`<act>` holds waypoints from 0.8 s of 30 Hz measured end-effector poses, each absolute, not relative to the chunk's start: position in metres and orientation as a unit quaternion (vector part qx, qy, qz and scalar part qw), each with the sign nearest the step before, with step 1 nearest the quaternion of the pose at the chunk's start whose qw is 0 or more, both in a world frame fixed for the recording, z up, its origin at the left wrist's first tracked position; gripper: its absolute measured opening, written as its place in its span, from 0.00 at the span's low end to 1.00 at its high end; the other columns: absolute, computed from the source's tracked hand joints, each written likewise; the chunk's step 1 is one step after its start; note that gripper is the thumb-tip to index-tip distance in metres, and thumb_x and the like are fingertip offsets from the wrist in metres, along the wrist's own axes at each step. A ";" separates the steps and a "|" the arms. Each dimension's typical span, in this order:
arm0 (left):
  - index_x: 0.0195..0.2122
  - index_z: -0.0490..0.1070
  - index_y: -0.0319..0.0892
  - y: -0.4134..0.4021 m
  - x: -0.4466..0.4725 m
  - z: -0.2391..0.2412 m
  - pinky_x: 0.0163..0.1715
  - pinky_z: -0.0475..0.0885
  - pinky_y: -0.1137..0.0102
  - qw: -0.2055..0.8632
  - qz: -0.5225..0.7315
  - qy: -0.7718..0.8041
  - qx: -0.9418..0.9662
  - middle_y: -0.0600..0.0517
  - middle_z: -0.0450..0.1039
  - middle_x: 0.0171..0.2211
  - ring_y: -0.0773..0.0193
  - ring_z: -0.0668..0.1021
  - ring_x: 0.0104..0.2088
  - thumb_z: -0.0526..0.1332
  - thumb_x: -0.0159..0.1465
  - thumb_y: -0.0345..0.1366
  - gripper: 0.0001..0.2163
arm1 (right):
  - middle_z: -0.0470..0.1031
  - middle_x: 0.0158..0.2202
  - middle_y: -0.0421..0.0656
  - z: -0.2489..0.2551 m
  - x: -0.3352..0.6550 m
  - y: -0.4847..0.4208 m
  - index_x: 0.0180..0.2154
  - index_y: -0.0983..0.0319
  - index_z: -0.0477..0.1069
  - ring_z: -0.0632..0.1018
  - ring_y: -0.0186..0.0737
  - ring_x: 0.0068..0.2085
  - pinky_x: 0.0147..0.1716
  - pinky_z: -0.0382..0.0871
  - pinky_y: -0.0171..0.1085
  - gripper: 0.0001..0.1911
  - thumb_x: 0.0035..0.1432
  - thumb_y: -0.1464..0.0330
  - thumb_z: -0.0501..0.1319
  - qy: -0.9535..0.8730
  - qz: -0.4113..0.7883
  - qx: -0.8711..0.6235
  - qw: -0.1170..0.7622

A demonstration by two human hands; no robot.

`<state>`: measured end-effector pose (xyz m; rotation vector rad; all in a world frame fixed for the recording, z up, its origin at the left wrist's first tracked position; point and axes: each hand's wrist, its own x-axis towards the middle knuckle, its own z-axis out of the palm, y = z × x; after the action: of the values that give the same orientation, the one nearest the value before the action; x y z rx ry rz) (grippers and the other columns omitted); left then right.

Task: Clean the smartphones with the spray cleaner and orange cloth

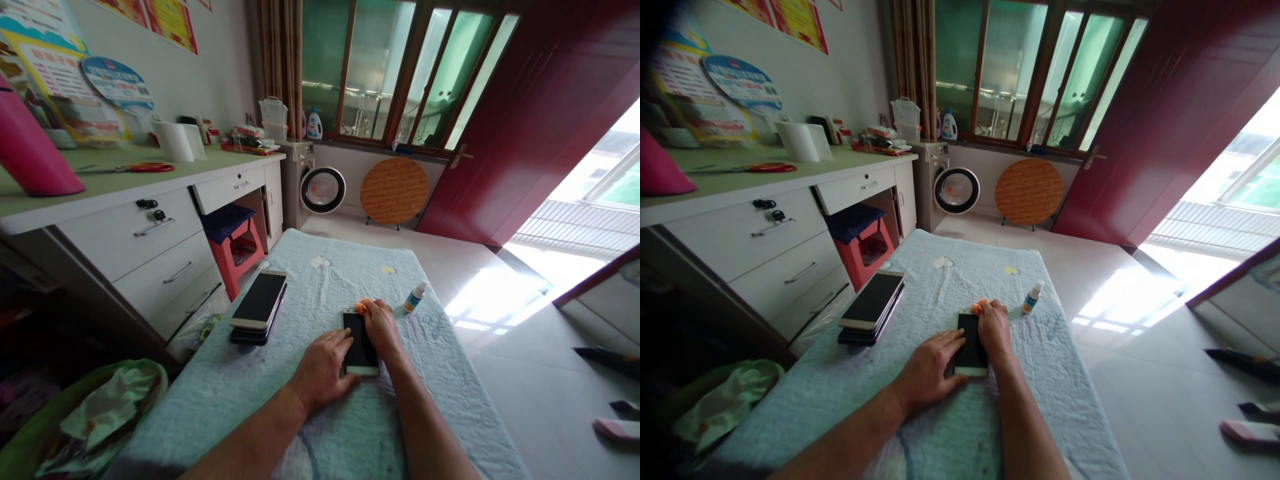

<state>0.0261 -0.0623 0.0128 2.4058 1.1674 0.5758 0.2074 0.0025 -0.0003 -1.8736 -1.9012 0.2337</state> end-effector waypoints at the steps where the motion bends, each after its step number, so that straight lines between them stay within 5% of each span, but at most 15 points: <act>1: 0.57 0.67 0.35 -0.062 0.026 0.013 0.62 0.62 0.56 0.198 0.206 0.419 0.862 0.38 0.66 0.60 0.48 0.69 0.60 0.67 0.54 0.41 0.30 | 0.73 0.35 0.46 -0.001 0.210 0.003 0.40 0.62 0.77 0.71 0.39 0.39 0.41 0.59 0.33 0.15 0.62 0.73 0.51 -0.683 0.094 -0.683 0.241; 12: 0.59 0.66 0.36 -0.048 0.009 0.011 0.63 0.59 0.54 0.193 0.193 0.452 0.849 0.39 0.61 0.63 0.50 0.66 0.62 0.64 0.57 0.40 0.28 | 0.75 0.27 0.44 0.006 0.210 -0.013 0.26 0.64 0.75 0.71 0.35 0.29 0.28 0.54 0.32 0.13 0.57 0.69 0.54 -0.677 0.167 -0.679 0.230; 19: 0.60 0.65 0.37 -0.043 0.001 0.011 0.63 0.59 0.56 0.231 0.199 0.454 0.837 0.39 0.60 0.64 0.51 0.64 0.63 0.64 0.56 0.37 0.29 | 0.59 0.17 0.37 0.025 0.210 -0.033 0.17 0.63 0.65 0.59 0.30 0.22 0.22 0.48 0.33 0.18 0.55 0.62 0.56 -0.690 0.277 -0.641 0.191; 24: 0.59 0.65 0.36 -0.043 0.002 0.015 0.64 0.59 0.56 0.241 0.201 0.453 0.835 0.39 0.60 0.64 0.52 0.64 0.63 0.64 0.56 0.36 0.28 | 0.57 0.15 0.35 0.032 0.220 -0.039 0.17 0.62 0.63 0.58 0.28 0.19 0.19 0.47 0.32 0.20 0.53 0.57 0.58 -0.678 0.380 -0.608 0.159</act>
<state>0.0025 -0.0431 0.0145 2.2840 1.2384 0.5492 0.2196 -0.0389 0.0317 -1.7380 -1.9394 1.0873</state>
